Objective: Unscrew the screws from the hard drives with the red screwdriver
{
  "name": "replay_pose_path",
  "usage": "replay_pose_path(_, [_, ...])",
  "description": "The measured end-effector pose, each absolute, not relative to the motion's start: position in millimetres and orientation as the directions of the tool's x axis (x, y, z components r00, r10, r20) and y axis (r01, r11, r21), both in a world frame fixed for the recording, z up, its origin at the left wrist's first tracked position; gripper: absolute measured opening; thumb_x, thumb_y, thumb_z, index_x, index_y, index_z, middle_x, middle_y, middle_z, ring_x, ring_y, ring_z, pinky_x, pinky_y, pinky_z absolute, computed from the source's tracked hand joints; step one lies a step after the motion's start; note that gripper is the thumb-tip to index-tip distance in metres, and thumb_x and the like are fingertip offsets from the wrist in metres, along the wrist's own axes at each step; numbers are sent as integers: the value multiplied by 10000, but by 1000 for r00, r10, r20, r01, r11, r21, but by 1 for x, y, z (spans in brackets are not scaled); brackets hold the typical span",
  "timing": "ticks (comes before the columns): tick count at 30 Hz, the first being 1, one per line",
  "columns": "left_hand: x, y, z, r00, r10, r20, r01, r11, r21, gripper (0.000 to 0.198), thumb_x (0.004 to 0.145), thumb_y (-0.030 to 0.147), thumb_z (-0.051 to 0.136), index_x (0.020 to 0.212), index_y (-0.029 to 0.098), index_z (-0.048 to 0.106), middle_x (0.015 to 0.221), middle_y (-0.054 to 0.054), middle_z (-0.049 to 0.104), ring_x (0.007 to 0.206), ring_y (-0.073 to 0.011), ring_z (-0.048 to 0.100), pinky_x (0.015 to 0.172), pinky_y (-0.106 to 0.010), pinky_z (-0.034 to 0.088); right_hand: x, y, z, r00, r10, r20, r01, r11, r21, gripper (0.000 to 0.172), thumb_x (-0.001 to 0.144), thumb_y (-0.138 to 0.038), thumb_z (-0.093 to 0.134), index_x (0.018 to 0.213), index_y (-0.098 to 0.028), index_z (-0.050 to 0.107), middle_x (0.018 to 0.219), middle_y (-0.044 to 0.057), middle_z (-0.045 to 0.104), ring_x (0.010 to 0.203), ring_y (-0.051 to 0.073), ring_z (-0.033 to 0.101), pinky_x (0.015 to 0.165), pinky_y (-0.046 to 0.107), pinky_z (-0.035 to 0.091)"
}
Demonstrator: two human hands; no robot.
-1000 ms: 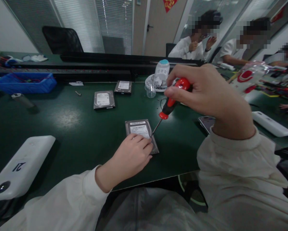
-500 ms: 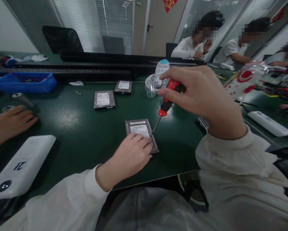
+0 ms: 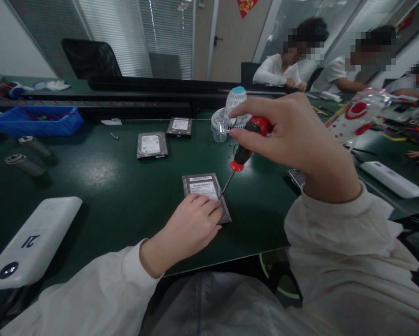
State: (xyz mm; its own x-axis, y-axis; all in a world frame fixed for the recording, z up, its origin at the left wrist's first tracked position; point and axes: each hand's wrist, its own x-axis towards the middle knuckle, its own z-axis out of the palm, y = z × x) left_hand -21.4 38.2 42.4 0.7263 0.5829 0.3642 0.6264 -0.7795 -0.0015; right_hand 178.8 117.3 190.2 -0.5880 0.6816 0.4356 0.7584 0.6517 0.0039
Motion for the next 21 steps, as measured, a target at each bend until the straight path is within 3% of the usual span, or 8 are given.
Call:
replay_pose_path(5, [-21,37,42,727,585,359,628,-778,-5,253,975,296,635,1143,121,707,1111,-103,755,1012,-266,681,900,-426,496,185,114,195,-695,631,345,620,769,-158,481,931,-351,563,1399,-268,495,1181,67,687,929,217,638,861,363,468])
replay_pose_path(7, [-21,37,42,724,585,365,629,-778,-2,253,971,292,638,1143,120,707,1117,-98,755,1018,-269,681,903,-426,497,185,112,195,-701,625,344,618,773,-146,445,959,-435,548,1359,-241,552,1120,67,705,901,209,637,844,363,451])
replay_pose_path(11, [-21,36,43,723,589,361,631,-776,1,252,972,291,637,1143,122,710,1131,-98,756,1022,-271,682,903,-429,500,181,110,197,-612,675,412,701,705,-113,460,974,-582,489,973,-190,729,774,53,680,688,180,566,717,360,399])
replay_pose_path(14, [-21,37,42,724,589,358,631,-776,0,260,980,299,626,1149,121,709,1134,-102,757,1016,-268,682,903,-428,500,183,110,198,-600,680,422,703,700,-128,302,931,-434,568,1079,-209,704,948,78,723,762,205,603,745,369,430])
replay_pose_path(17, [-21,37,41,723,588,362,630,-777,4,269,984,302,618,1161,120,708,1153,-102,754,1036,-272,680,908,-431,499,188,111,198,-602,666,440,716,695,-73,420,850,-254,564,1266,-214,605,1114,116,696,891,256,629,828,406,457])
replay_pose_path(19, [-21,37,41,724,589,359,630,-776,3,270,983,304,622,1163,122,708,1163,-105,753,1049,-275,678,911,-435,497,188,111,197,-626,656,421,703,709,-57,428,831,-195,522,1252,-227,592,1151,125,691,967,279,639,893,430,460])
replay_pose_path(21, [-20,37,42,725,590,354,631,-776,2,267,979,304,630,1159,123,709,1161,-107,753,1050,-274,678,915,-436,493,186,111,194,-639,651,410,691,720,-65,306,881,-226,491,1156,-244,623,1157,121,709,1024,292,651,932,445,463])
